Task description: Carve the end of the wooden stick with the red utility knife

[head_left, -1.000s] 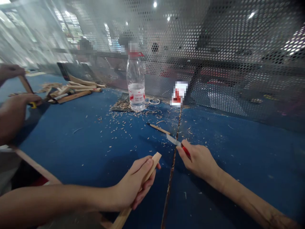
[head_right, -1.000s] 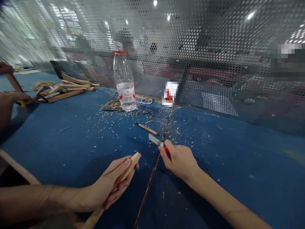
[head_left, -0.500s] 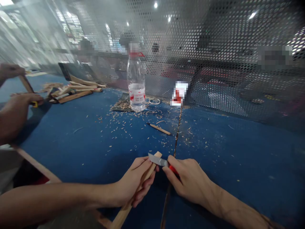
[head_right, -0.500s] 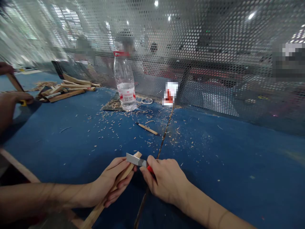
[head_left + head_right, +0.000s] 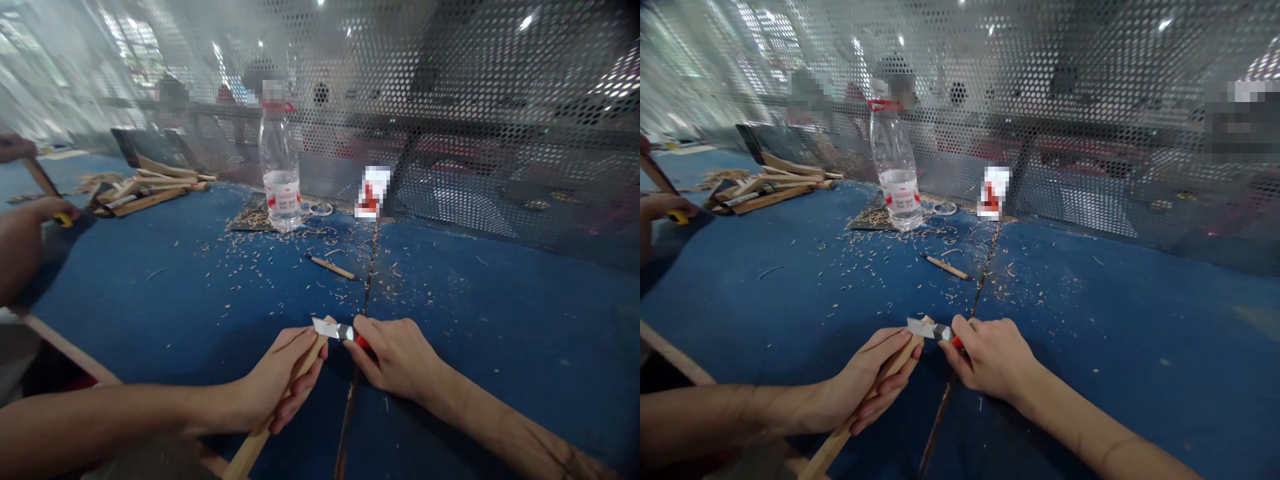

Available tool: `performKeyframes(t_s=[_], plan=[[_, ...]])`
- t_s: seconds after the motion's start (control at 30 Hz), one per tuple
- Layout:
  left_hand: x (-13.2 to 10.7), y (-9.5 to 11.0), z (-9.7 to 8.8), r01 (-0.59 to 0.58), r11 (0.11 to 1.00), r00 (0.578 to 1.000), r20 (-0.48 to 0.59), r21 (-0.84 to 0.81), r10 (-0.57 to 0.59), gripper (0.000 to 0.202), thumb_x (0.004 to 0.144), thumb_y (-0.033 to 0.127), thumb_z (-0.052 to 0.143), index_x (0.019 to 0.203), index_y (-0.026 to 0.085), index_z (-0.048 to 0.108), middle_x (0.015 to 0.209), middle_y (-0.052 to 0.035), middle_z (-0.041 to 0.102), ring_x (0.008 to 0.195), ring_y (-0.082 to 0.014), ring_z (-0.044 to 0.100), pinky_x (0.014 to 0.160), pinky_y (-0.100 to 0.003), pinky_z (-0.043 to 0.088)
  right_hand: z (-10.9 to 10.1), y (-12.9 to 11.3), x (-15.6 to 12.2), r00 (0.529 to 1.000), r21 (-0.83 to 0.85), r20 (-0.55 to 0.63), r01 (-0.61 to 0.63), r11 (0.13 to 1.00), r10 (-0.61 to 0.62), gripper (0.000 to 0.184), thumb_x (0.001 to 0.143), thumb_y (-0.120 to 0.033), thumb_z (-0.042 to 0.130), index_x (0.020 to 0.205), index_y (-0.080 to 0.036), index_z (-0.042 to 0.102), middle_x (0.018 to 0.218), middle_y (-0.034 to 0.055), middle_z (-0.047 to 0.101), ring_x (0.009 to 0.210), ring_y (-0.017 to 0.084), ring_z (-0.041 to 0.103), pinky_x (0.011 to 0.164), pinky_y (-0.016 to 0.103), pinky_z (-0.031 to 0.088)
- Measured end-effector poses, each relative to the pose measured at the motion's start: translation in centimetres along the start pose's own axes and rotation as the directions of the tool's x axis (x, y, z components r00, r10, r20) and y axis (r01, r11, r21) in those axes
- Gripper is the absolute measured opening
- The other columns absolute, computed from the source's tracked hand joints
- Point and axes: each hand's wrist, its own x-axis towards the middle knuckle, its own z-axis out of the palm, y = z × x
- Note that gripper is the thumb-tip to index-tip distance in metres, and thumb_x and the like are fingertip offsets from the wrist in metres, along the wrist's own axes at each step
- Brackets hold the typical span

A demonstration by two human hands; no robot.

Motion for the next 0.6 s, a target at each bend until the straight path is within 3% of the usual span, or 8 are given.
performKeyframes(t_s=[0.2, 0.3, 0.37, 0.43, 0.5, 0.6], plan=[[0.5, 0.2, -0.4, -0.024, 1.000, 1.000, 0.011, -0.009, 0.024, 0.049, 0.088, 0.070, 0.064, 0.091, 0.022, 0.055, 0.046, 0.0111, 0.043, 0.027, -0.0074, 0.026, 0.022, -0.017, 0.031, 0.4, 0.5, 0.4, 1.000, -0.029, -0.023, -0.009, 1.000, 0.008, 0.043, 0.110, -0.045, 0.029, 0.095, -0.022, 0.062, 0.069, 0.0024, 0.072, 0.050, 0.017, 0.059, 0.051, 0.031, 0.016], [0.4, 0.0, -0.7, -0.003, 1.000, 1.000, 0.016, -0.015, 0.003, 0.050, 0.086, 0.071, 0.065, 0.092, 0.022, 0.055, 0.045, 0.0111, 0.044, 0.026, -0.0078, 0.026, 0.022, -0.018, 0.032, 0.5, 2.3, 0.7, 0.984, -0.022, -0.025, -0.174, 0.984, 0.174, 0.039, 0.108, -0.044, 0.031, 0.092, -0.024, 0.060, 0.062, 0.0018, 0.069, 0.048, 0.018, 0.058, 0.052, 0.031, 0.019], [0.3, 0.1, -0.7, 0.007, 1.000, 1.000, 0.025, -0.011, -0.007, 0.049, 0.088, 0.069, 0.064, 0.093, 0.022, 0.055, 0.046, 0.0109, 0.044, 0.027, -0.0075, 0.027, 0.022, -0.017, 0.033, 0.3, 4.0, 0.7, 0.943, -0.017, -0.057, -0.330, 0.944, 0.329, 0.036, 0.106, -0.043, 0.032, 0.087, -0.025, 0.057, 0.057, 0.0010, 0.065, 0.047, 0.019, 0.058, 0.053, 0.031, 0.022], [0.1, 0.4, -0.5, 0.008, 1.000, 0.999, 0.049, -0.008, -0.008, 0.047, 0.090, 0.068, 0.063, 0.094, 0.022, 0.055, 0.046, 0.0104, 0.045, 0.027, -0.0078, 0.028, 0.023, -0.017, 0.034, 0.0, 5.2, 0.6, 0.914, 0.014, -0.093, -0.395, 0.918, 0.395, 0.033, 0.105, -0.042, 0.032, 0.085, -0.026, 0.054, 0.057, 0.0008, 0.064, 0.049, 0.020, 0.060, 0.054, 0.030, 0.025], [0.0, 0.8, -0.3, 0.003, 1.000, 0.998, 0.062, 0.001, -0.003, 0.043, 0.088, 0.063, 0.067, 0.096, 0.022, 0.055, 0.047, 0.0106, 0.046, 0.028, -0.0079, 0.029, 0.023, -0.018, 0.035, -0.3, 5.2, 0.4, 0.917, 0.053, -0.104, -0.381, 0.923, 0.385, 0.032, 0.105, -0.042, 0.032, 0.085, -0.027, 0.052, 0.057, 0.0003, 0.064, 0.050, 0.021, 0.062, 0.055, 0.030, 0.028], [0.0, 1.2, 0.0, 0.003, 0.999, 0.998, 0.063, 0.045, -0.005, 0.038, 0.083, 0.049, 0.077, 0.099, 0.023, 0.055, 0.046, 0.0121, 0.045, 0.027, -0.0073, 0.029, 0.023, -0.016, 0.035, -0.7, 3.2, 0.1, 0.952, 0.107, -0.069, -0.290, 0.951, 0.298, 0.029, 0.105, -0.040, 0.032, 0.086, -0.027, 0.050, 0.056, -0.0015, 0.063, 0.048, 0.020, 0.061, 0.053, 0.030, 0.027]])
